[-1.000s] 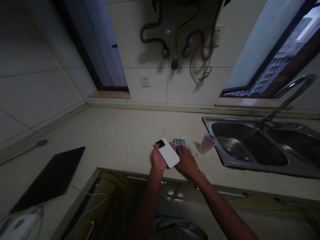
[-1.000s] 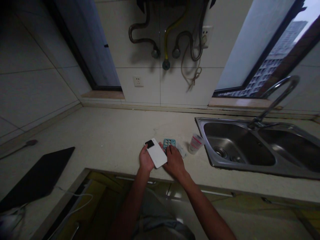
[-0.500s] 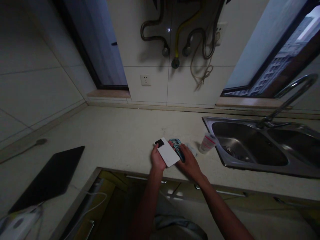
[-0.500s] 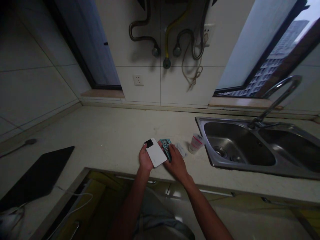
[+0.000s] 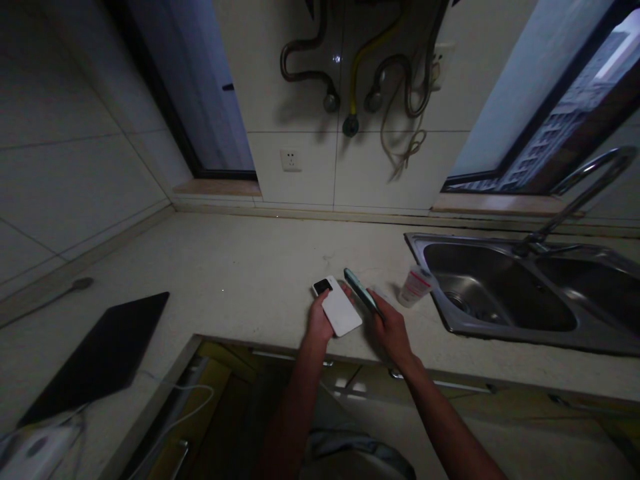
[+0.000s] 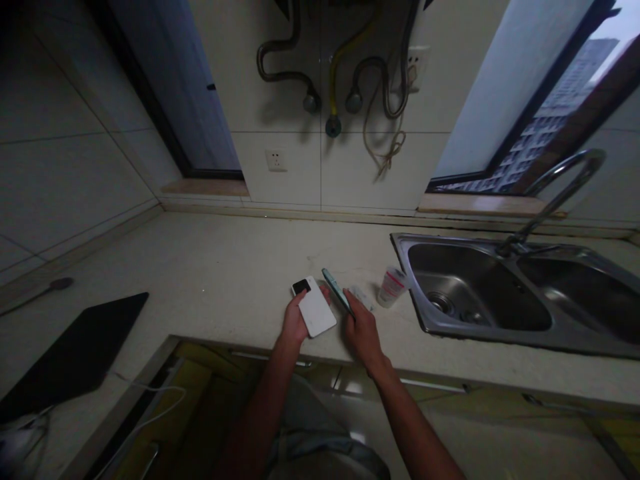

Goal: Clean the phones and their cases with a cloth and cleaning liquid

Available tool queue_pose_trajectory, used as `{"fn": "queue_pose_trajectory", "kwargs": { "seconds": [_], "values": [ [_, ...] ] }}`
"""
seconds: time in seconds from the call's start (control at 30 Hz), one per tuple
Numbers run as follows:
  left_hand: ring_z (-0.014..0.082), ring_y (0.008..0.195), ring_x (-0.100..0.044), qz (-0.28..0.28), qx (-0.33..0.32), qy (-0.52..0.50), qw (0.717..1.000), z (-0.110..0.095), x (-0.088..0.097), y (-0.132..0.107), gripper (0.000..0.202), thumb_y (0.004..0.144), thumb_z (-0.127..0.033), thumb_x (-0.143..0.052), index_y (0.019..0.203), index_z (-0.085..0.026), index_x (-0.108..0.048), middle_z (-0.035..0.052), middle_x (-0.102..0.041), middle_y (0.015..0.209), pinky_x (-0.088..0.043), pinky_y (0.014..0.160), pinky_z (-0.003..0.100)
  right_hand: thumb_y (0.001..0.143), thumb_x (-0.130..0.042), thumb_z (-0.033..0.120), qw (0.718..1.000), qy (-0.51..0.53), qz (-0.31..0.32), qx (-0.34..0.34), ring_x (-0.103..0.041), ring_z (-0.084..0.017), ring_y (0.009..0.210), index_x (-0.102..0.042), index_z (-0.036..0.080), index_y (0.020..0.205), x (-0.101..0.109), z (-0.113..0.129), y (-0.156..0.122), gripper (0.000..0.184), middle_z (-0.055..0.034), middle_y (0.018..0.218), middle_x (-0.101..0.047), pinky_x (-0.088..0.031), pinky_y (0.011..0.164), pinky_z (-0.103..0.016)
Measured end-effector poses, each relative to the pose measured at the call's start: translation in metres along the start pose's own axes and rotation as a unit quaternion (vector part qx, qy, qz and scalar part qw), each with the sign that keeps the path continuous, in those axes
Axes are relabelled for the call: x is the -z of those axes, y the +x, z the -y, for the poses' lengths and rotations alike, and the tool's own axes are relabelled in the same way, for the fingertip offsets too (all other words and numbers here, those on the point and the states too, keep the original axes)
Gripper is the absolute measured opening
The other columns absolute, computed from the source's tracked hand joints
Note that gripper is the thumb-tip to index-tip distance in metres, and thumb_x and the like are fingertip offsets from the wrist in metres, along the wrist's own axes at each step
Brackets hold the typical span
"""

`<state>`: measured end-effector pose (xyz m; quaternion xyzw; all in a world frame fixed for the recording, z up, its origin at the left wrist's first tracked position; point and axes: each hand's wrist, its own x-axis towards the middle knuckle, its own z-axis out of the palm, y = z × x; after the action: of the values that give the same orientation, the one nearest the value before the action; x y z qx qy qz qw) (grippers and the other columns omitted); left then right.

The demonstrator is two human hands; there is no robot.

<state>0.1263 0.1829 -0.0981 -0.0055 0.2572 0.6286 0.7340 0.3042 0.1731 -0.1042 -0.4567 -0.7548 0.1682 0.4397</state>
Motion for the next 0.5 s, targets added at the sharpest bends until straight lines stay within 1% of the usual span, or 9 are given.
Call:
{"fn": "queue_pose_trajectory", "kwargs": {
  "seconds": [0.07, 0.17, 0.23, 0.3, 0.4, 0.5],
  "values": [
    [0.0306, 0.1, -0.07, -0.012, 0.007, 0.018, 1.0, 0.002, 0.0, 0.002, 0.028, 0.089, -0.03, -0.055, 0.104, -0.009, -0.067, 0.0166, -0.074, 0.099, -0.052, 0.093, 0.045, 0.084, -0.041, 0.01, 1.0, 0.003, 0.005, 0.013, -0.058, -0.025, 0.127, -0.054, 0.018, 0.14, 0.0, 0.006, -0.002, 0.059, -0.0088, 0.139, -0.06, -0.046, 0.109, -0.048],
    [0.0315, 0.097, -0.071, -0.031, 0.02, 0.037, 0.999, 0.002, 0.002, 0.004, 0.031, 0.089, -0.037, -0.056, 0.099, -0.011, -0.068, 0.0158, -0.075, 0.091, -0.053, 0.091, 0.045, 0.083, -0.04, 0.007, 0.999, 0.003, 0.025, 0.041, -0.055, -0.024, 0.131, -0.05, 0.02, 0.144, -0.003, 0.012, -0.005, 0.064, -0.0084, 0.142, -0.057, -0.045, 0.111, -0.048],
    [0.0321, 0.095, -0.071, -0.04, 0.027, 0.045, 0.998, 0.002, 0.004, 0.005, 0.033, 0.088, -0.042, -0.057, 0.094, -0.012, -0.068, 0.0151, -0.075, 0.087, -0.053, 0.089, 0.045, 0.081, -0.039, 0.006, 0.997, -0.001, 0.034, 0.062, -0.054, -0.024, 0.132, -0.047, 0.022, 0.147, -0.007, 0.013, -0.007, 0.068, -0.0076, 0.143, -0.056, -0.044, 0.112, -0.048],
    [0.0326, 0.094, -0.071, -0.042, 0.031, 0.048, 0.997, 0.001, 0.006, 0.006, 0.036, 0.088, -0.046, -0.057, 0.091, -0.012, -0.068, 0.0151, -0.074, 0.084, -0.053, 0.088, 0.046, 0.081, -0.039, 0.005, 0.996, -0.006, 0.029, 0.079, -0.054, -0.023, 0.132, -0.046, 0.023, 0.148, -0.01, 0.013, -0.008, 0.07, -0.0076, 0.143, -0.057, -0.044, 0.112, -0.048],
    [0.0328, 0.096, -0.07, -0.014, 0.027, 0.042, 0.999, 0.002, 0.005, 0.006, 0.039, 0.087, -0.048, -0.057, 0.093, -0.012, -0.069, 0.0154, -0.074, 0.09, -0.052, 0.09, 0.047, 0.082, -0.038, 0.004, 0.995, -0.016, 0.01, 0.098, -0.053, -0.024, 0.133, -0.043, 0.023, 0.149, -0.014, 0.013, -0.009, 0.07, -0.0083, 0.143, -0.056, -0.045, 0.111, -0.049],
    [0.0327, 0.101, -0.069, 0.027, 0.02, 0.023, 0.999, 0.004, 0.004, 0.006, 0.039, 0.087, -0.048, -0.055, 0.102, -0.014, -0.069, 0.015, -0.074, 0.101, -0.05, 0.095, 0.048, 0.086, -0.037, 0.004, 0.99, -0.029, 0.025, 0.134, -0.049, -0.025, 0.137, -0.04, 0.023, 0.151, -0.021, 0.02, -0.01, 0.068, -0.01, 0.147, -0.053, -0.044, 0.111, -0.05]
  ]
}}
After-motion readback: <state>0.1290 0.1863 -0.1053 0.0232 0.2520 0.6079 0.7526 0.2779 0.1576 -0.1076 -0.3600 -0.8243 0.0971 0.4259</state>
